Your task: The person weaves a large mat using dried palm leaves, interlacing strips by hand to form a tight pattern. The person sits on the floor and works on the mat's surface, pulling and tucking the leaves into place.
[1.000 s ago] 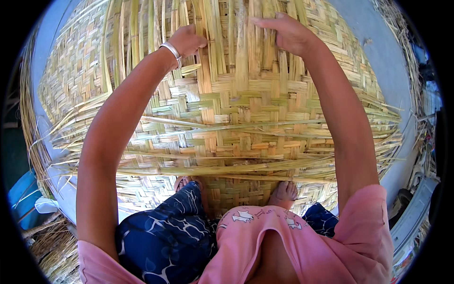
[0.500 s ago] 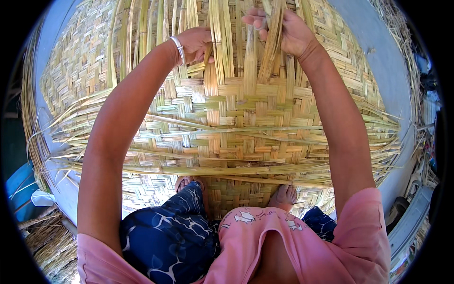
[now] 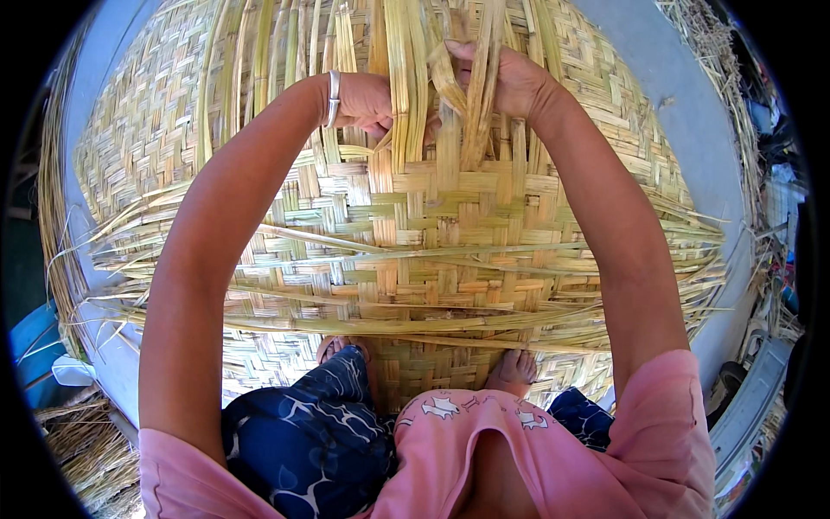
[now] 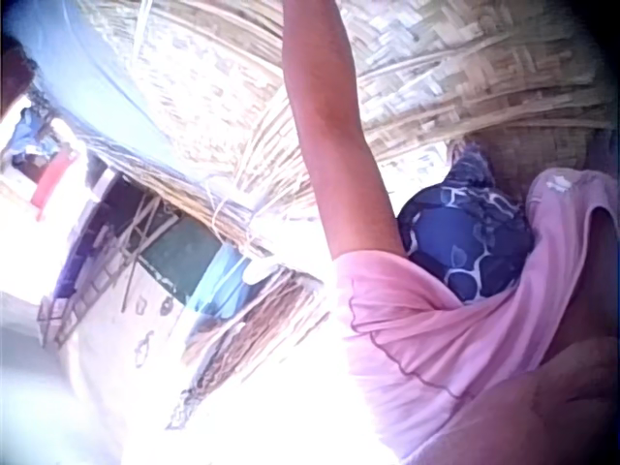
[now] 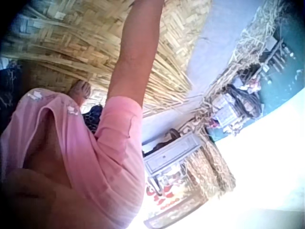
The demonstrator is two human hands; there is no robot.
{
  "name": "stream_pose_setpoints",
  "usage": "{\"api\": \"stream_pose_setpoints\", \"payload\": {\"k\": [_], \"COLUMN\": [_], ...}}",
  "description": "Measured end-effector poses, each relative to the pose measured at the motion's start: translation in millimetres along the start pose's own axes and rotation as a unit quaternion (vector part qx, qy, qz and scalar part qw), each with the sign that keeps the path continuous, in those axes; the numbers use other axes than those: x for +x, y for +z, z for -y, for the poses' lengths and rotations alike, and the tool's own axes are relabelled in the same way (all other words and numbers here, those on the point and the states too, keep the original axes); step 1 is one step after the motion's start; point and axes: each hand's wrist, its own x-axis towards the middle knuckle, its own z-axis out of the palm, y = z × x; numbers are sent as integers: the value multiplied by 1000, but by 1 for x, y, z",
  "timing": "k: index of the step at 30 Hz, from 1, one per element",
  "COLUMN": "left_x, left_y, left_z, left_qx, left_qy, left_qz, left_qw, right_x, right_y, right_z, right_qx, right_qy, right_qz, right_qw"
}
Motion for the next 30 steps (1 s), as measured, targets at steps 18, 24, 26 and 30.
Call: {"api": "stream_pose_setpoints", "payload": {"k": [18,24,26,30], "left_x": [11,7,11,30], "left_y": [-11,53,79,111], "left_z": [68,78,89,103], "left_qx": [-36,136,323,558], "left_qy": [28,197,202,71], "left_qz": [-229,-613,-577,-526], "left_qw": [972,753,722,638], "right_x": [-218,-241,-216,-155], "right_y": [-151,-156,-130,-66], "right_z": [-27,-15,-27,-63], "right_qx": [283,272,313,303], "right_qy": [-316,-343,-313,-171], "right_qz": [-392,-408,-345,-253], "right_qw": [816,801,828,903]}}
